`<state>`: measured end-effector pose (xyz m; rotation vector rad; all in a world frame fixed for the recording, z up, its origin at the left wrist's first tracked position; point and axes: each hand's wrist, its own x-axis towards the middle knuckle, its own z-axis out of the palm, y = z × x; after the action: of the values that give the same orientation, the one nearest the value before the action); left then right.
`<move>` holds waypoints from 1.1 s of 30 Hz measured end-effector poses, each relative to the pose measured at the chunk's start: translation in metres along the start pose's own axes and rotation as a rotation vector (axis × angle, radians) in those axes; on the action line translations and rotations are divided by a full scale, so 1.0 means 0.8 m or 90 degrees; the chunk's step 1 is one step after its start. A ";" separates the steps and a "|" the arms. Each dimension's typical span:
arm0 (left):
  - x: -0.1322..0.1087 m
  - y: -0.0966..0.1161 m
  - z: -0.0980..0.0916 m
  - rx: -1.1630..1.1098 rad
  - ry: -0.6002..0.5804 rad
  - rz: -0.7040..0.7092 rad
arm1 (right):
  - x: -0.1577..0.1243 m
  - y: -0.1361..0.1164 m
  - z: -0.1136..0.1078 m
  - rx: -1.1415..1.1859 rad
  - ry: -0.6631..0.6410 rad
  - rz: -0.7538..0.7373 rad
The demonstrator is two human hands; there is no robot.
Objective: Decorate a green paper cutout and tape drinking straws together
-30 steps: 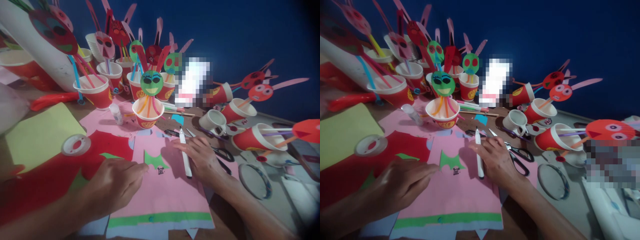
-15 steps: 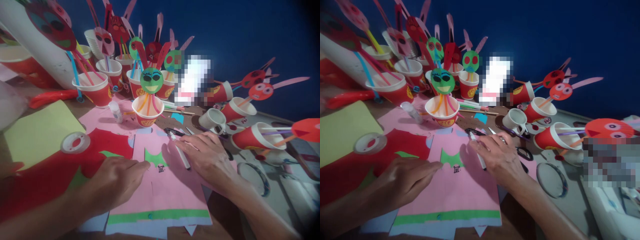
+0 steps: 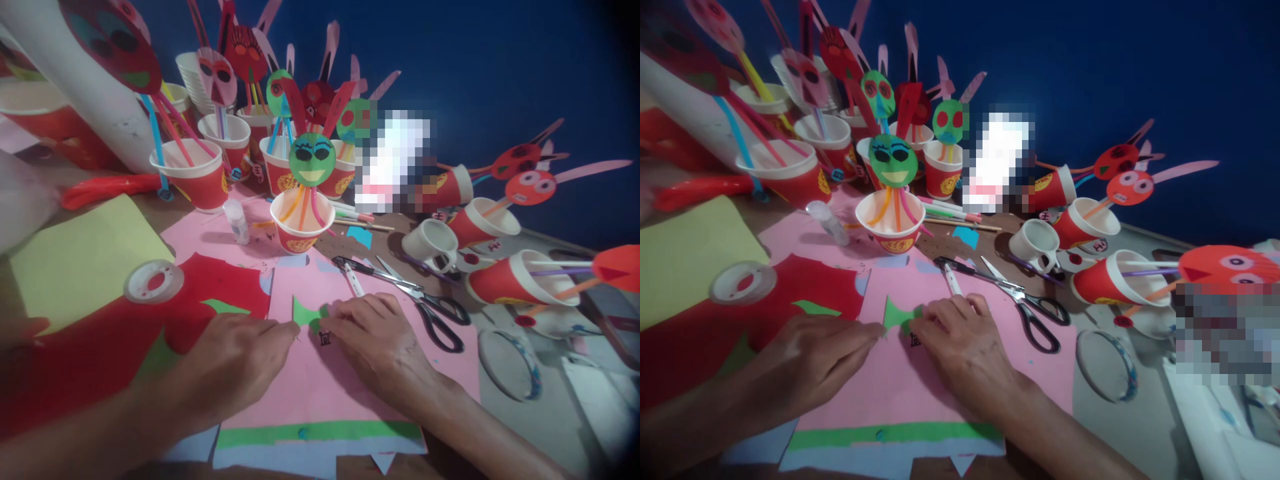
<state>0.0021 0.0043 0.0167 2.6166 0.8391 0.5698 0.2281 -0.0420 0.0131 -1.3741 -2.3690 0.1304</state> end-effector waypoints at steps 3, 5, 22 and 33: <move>0.001 0.000 -0.003 0.004 -0.024 -0.070 | 0.001 0.000 -0.003 0.002 0.005 -0.007; 0.001 0.001 -0.005 -0.006 -0.016 -0.073 | 0.003 0.006 -0.010 -0.014 0.032 -0.003; -0.012 0.022 -0.001 0.196 -0.195 0.043 | -0.004 0.068 -0.024 -0.149 -0.149 -0.063; -0.011 0.025 -0.004 0.218 -0.291 0.053 | -0.007 0.083 -0.054 -0.079 0.057 -0.138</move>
<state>0.0040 -0.0160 0.0258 2.9210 0.7284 -0.1762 0.3008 -0.0176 0.0326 -1.1394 -2.4656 -0.1375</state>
